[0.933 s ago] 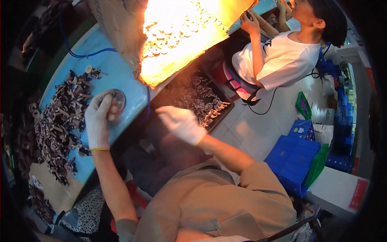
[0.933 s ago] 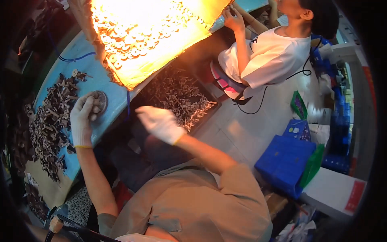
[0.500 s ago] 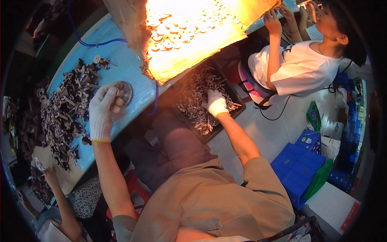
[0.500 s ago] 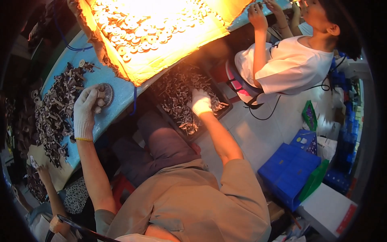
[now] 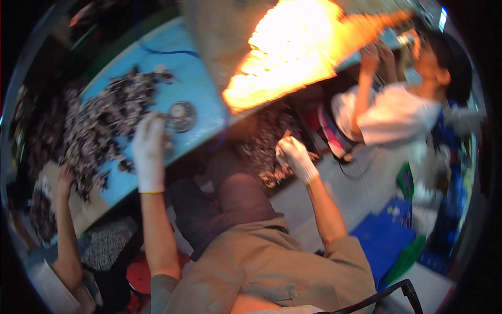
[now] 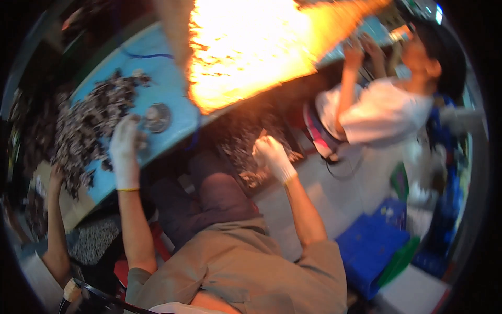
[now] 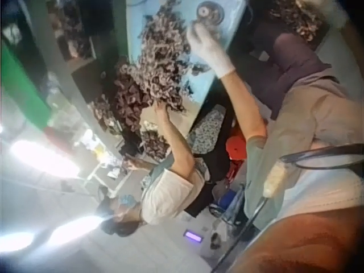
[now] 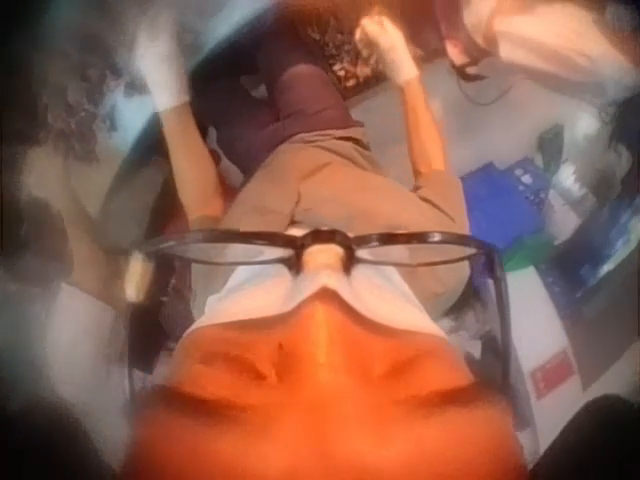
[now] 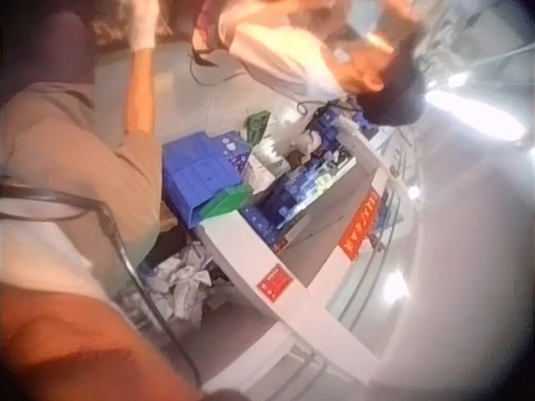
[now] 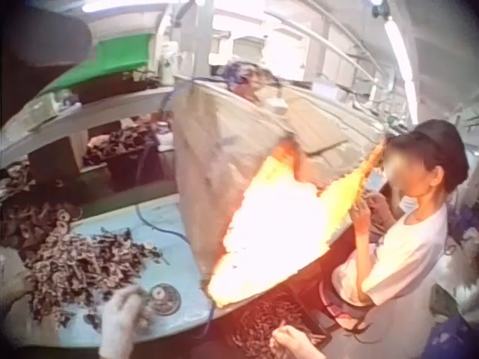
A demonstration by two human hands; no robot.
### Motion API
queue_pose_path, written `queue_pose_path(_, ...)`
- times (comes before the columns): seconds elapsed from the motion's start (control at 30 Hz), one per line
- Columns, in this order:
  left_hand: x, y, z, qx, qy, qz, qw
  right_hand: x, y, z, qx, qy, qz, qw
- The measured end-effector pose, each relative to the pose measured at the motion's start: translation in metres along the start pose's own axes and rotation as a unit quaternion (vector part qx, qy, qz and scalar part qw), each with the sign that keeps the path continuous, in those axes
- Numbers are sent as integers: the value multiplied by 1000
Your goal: The person sorts and inspects small plastic or rubber manufactured parts by hand at a factory workbench, using a light box for inspection.
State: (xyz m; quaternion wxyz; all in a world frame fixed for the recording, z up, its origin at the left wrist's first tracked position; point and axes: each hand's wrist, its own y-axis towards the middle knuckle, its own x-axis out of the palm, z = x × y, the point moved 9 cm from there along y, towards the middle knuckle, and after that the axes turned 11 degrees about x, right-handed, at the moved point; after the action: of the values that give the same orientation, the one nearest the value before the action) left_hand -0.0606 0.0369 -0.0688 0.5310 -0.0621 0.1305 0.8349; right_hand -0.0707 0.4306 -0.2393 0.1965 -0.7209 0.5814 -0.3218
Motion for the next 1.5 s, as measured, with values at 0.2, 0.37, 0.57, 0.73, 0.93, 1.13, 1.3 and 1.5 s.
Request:
queue_pose_path(0.2,42,-3,-14,33,20,-89,995,158,-50,-64,-44,-96,-128,986)
queue_pose_path(0.37,44,17,-19,53,130,-134,981,251,-34,-172,-316,-408,85,852)
queue_pose_path(0.57,48,31,-14,80,110,-169,976,275,-3,-180,-321,-574,90,748)
queue_pose_path(0.73,43,27,-20,98,137,-179,969,323,-14,-173,-299,-792,101,523)
queue_pose_path(0.93,47,35,-24,45,-278,28,959,316,2,-158,-323,-805,118,484)
queue_pose_path(1.13,58,34,-32,15,-390,68,918,324,-13,-154,-424,-744,133,499)
queue_pose_path(1.3,58,37,-46,28,-289,82,953,315,0,-143,-401,-721,80,560)
queue_pose_path(1.5,63,40,-29,-18,-338,49,940,309,20,-148,-405,-798,137,424)
